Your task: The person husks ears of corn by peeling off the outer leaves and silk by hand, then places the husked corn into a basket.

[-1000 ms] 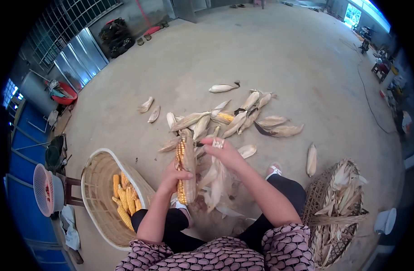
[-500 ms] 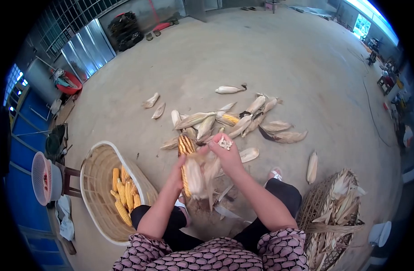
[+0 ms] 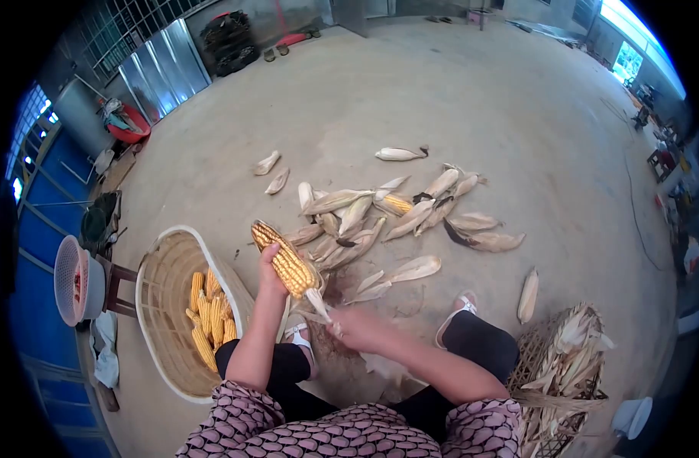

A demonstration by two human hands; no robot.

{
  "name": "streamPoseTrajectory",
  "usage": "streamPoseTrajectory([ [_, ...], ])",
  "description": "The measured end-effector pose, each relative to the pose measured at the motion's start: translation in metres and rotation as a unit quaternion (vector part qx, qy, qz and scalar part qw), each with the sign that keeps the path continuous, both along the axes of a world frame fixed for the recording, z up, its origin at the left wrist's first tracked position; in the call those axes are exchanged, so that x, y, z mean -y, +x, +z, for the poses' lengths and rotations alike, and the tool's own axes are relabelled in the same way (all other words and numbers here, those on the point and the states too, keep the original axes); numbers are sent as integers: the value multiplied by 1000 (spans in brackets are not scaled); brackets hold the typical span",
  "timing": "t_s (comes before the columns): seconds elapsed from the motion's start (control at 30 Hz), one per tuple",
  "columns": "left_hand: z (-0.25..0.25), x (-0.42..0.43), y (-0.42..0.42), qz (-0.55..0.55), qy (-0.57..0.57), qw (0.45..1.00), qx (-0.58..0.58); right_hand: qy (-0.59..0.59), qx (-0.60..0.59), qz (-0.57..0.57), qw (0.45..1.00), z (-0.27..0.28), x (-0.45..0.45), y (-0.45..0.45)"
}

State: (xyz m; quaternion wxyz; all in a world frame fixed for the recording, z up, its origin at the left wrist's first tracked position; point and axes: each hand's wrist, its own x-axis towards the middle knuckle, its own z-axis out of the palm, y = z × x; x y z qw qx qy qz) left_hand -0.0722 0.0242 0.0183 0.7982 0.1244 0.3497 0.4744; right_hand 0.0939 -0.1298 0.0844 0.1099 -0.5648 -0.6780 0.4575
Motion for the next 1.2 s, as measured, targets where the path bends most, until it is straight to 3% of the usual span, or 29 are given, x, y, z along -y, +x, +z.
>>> streamPoseTrajectory([
  [0.03,-10,-7,-6,1,0,1000,-3,0,-3,1,1000,12,8,1],
  [0.1,-35,-34,-25,163,-16,985,-51,22,-79,200,976,29,23,11],
  [0.17,-29,-47,-71,218,2,975,37,38,-116,255,959,12,37,21],
  [0.2,-29,-42,-69,219,6,975,40,34,-140,53,988,1,34,26],
  [0.23,-22,-44,-73,243,49,969,-9,33,-173,-157,972,-10,25,26],
  [0.27,-16,-45,-82,256,88,960,-70,49,-185,-180,965,-18,11,39],
  [0.3,2,-28,-70,205,48,975,-76,59,-191,-204,959,-19,-5,57],
  [0.37,21,3,-27,80,28,993,-79,-29,-264,-377,887,-3,-20,70],
  [0.4,18,15,-15,3,43,996,-83,-32,-265,-383,884,-5,-23,69],
  [0.43,8,23,-6,-102,64,992,-33,-6,-340,-377,861,-7,-26,66],
  [0.47,1,32,5,-153,67,985,-39,22,-412,-370,833,-8,-26,63],
  [0.5,2,41,16,-164,66,984,-32,26,-405,-380,831,-8,-28,58],
  [0.57,11,59,36,-267,213,931,-126,87,-438,-361,819,-5,-33,47],
  [0.67,16,67,43,-281,244,914,-161,164,-461,-351,798,1,-39,35],
  [0.77,26,78,47,-280,240,910,-189,168,-424,-389,800,-9,-45,34],
  [0.87,12,76,50,-256,316,875,-261,167,-389,-430,797,-12,-45,36],
  [1.0,14,78,57,-227,324,879,-266,198,-308,-449,815,-22,-47,38],
  [1.07,27,77,58,-246,273,903,-224,219,-245,-442,835,-21,-47,36],
  [1.1,27,76,57,-242,273,904,-224,219,-245,-438,837,-16,-46,34],
  [1.17,28,75,56,-228,257,920,-187,189,-395,-435,786,-5,-46,30],
  [1.2,27,75,56,-225,257,921,-187,189,-395,-433,788,-5,-46,32],
])
